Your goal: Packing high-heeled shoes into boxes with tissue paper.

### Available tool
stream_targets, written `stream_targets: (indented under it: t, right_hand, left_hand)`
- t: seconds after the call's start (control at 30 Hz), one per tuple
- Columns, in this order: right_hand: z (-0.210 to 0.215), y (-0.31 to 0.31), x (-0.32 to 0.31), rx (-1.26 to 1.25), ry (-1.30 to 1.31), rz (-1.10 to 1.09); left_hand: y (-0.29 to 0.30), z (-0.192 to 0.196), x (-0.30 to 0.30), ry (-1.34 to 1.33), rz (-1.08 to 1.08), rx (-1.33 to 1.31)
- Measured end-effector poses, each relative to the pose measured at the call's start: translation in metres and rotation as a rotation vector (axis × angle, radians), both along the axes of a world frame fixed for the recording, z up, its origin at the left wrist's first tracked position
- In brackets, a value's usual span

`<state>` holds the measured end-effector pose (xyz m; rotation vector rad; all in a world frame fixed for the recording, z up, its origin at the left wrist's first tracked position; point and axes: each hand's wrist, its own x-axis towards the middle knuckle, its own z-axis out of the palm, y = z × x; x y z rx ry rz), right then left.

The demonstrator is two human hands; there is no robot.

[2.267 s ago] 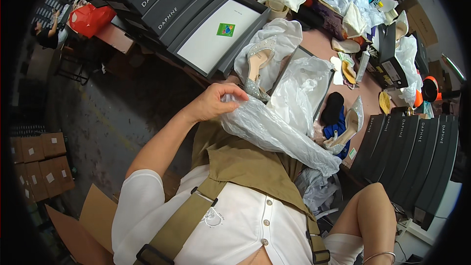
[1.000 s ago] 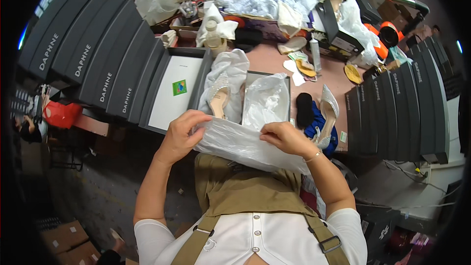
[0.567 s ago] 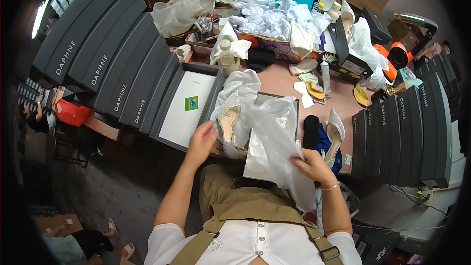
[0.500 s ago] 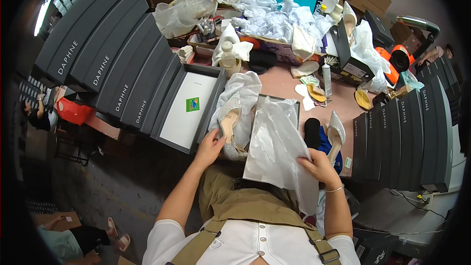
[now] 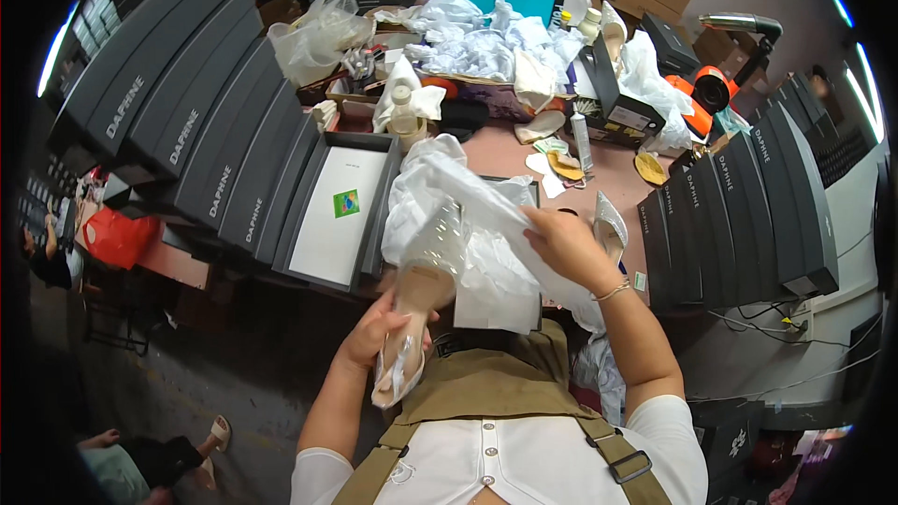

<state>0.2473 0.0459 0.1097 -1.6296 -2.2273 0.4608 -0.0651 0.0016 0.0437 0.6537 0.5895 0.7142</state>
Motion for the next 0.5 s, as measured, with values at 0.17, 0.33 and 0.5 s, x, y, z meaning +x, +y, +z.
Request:
stream_targets:
  t: [0.17, 0.33, 0.5]
  right_hand:
    - [-0.006, -0.036, -0.072, -0.186, 0.019, 0.251]
    - [-0.021, -0.074, -0.079, -0.210, 0.278, 0.282]
    - [-0.004, -0.082, -0.064, -0.224, 0.362, 0.184]
  left_hand:
    - [-0.044, -0.031, 0.015, -0.285, -0.204, -0.320]
    - [-0.048, -0.045, 0.042, -0.144, -0.154, -0.086]
    - [-0.043, -0.065, 0.064, -0.003, 0.122, -0.166]
